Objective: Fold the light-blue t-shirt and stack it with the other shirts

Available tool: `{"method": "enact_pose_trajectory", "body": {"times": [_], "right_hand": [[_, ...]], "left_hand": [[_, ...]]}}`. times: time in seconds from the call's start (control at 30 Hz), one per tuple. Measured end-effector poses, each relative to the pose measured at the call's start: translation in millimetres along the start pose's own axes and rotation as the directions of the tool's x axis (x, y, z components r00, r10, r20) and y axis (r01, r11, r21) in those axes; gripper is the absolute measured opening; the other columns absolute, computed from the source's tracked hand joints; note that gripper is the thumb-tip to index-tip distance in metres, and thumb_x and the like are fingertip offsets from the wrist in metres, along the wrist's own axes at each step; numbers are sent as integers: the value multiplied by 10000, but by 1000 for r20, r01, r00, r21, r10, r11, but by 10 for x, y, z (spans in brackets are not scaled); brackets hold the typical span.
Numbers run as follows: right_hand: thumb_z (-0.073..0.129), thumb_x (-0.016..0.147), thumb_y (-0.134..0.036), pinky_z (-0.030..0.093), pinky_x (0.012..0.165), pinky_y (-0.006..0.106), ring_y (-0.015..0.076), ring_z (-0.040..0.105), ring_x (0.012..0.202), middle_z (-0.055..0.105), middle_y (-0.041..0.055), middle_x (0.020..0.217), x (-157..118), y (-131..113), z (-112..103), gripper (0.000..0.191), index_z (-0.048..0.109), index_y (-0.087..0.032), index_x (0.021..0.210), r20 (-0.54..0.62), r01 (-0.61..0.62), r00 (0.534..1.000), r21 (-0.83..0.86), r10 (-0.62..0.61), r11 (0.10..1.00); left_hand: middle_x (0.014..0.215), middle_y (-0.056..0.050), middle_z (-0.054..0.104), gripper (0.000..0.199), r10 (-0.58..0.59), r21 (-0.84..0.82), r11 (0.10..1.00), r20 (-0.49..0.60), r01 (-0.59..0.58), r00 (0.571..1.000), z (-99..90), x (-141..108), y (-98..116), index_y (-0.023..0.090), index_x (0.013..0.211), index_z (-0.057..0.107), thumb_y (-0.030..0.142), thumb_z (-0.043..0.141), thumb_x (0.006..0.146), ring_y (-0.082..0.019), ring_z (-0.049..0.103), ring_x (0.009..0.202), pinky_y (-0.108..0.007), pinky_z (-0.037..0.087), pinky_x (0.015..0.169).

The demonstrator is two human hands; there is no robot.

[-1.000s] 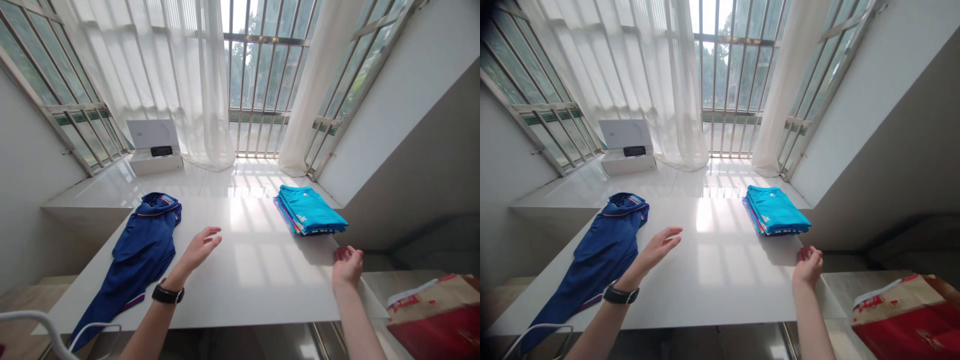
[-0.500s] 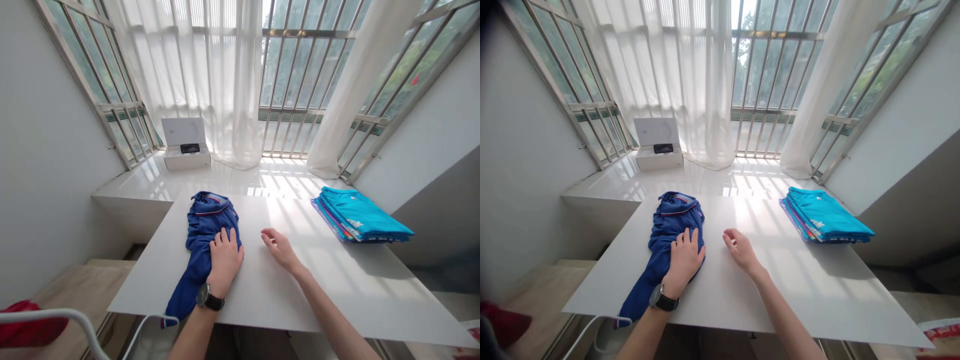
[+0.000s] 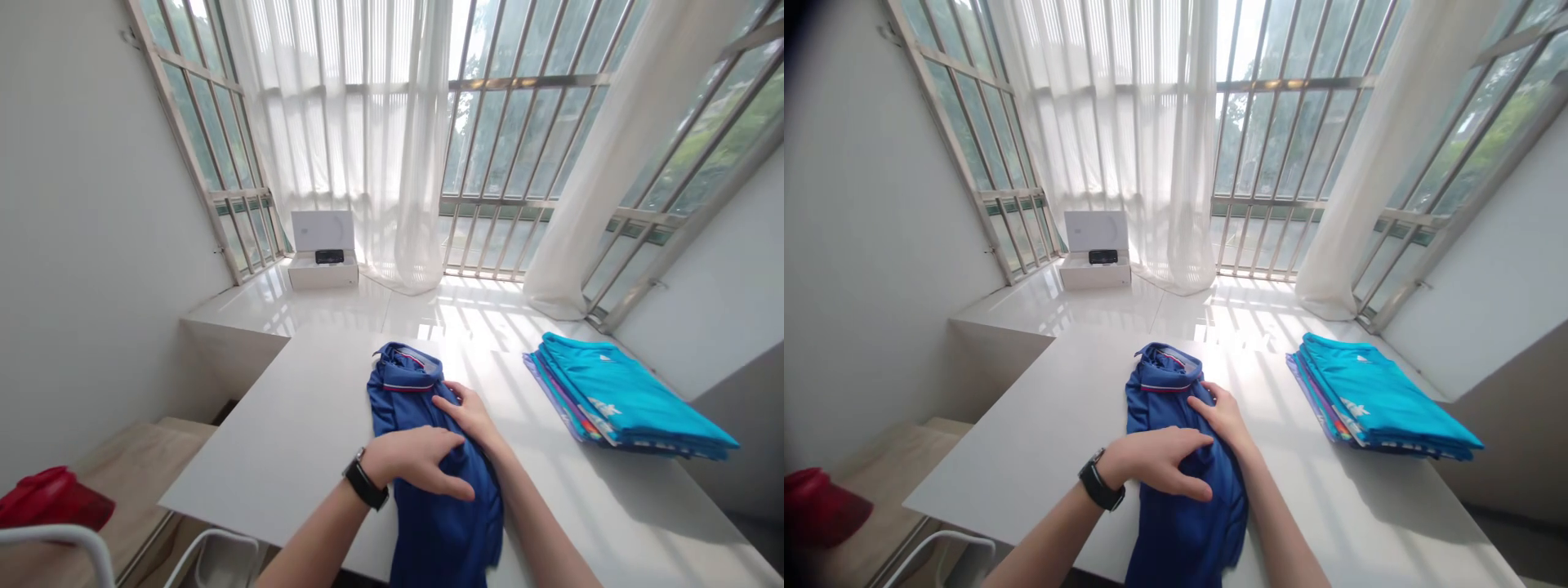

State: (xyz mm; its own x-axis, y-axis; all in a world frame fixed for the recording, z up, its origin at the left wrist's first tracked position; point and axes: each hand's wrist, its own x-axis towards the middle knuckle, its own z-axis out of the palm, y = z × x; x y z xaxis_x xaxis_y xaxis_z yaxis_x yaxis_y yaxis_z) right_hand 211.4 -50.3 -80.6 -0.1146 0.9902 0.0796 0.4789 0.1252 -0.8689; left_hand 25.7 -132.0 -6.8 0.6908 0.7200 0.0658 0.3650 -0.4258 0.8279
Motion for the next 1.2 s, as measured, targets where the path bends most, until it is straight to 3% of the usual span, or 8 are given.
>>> {"method": "enact_pose_trajectory", "body": {"times": [0.1,0.23,0.4,0.57,0.73,0.93,1.1,1.2], "right_hand": [[623,828,-454,510,900,384,270,693,954,761,89,1002,48,83,-95,319,757,-208,981,5,59,998,-59,-59,997],[609,848,-413,504,856,374,263,683,884,730,86,923,45,84,-88,259,787,-235,908,-73,76,994,-128,-86,989],[508,932,-371,506,854,344,238,679,889,683,92,944,-3,-7,-101,304,772,-220,944,-192,63,975,-239,-110,969],[479,947,-359,508,875,348,239,674,945,688,111,1010,-19,-68,-155,305,723,-180,983,-247,85,958,-235,-144,968],[614,875,-497,509,875,377,267,671,965,723,118,1043,-26,-59,-123,392,708,-179,1084,-88,111,987,-205,-132,972],[537,924,-339,501,855,376,260,658,924,719,99,952,-44,-80,-121,256,746,-197,960,1,181,982,-292,-189,939],[460,971,-324,513,882,380,247,668,942,725,96,974,-65,-213,-144,310,748,-210,961,-117,242,957,-173,-264,955],[494,966,-358,499,986,387,248,665,1072,725,98,1136,-77,-266,-134,305,741,-217,1075,-237,281,932,-7,-275,960]], "left_hand": [[855,-54,744,404,16,31,999,74,-19,997,-314,203,-146,268,1097,735,560,689,821,-285,695,795,-350,513,760],[796,-50,735,245,-117,167,977,-98,133,988,-523,379,-514,218,855,736,431,616,866,-227,670,740,-280,464,663],[795,-60,692,195,-59,430,878,-339,210,939,-157,474,-786,204,854,668,327,533,922,-222,634,736,-304,452,701],[1000,-91,666,262,87,567,814,-332,125,939,145,524,-747,189,1108,614,186,392,968,-254,639,899,-384,503,823],[1096,-101,632,333,133,517,852,-369,85,920,137,530,-806,182,1267,529,164,438,947,-247,652,940,-394,555,837],[1310,-133,559,458,212,500,866,-404,20,890,151,534,-860,192,1408,442,122,388,959,-249,638,1089,-417,549,954],[1462,-132,474,491,265,406,910,-414,-84,871,91,520,-771,217,1472,396,205,458,985,-277,491,1335,-457,423,1133],[1370,-108,545,380,235,252,959,-440,-132,867,57,503,-723,233,1385,478,254,461,1007,-246,548,1252,-419,460,1086]]}}
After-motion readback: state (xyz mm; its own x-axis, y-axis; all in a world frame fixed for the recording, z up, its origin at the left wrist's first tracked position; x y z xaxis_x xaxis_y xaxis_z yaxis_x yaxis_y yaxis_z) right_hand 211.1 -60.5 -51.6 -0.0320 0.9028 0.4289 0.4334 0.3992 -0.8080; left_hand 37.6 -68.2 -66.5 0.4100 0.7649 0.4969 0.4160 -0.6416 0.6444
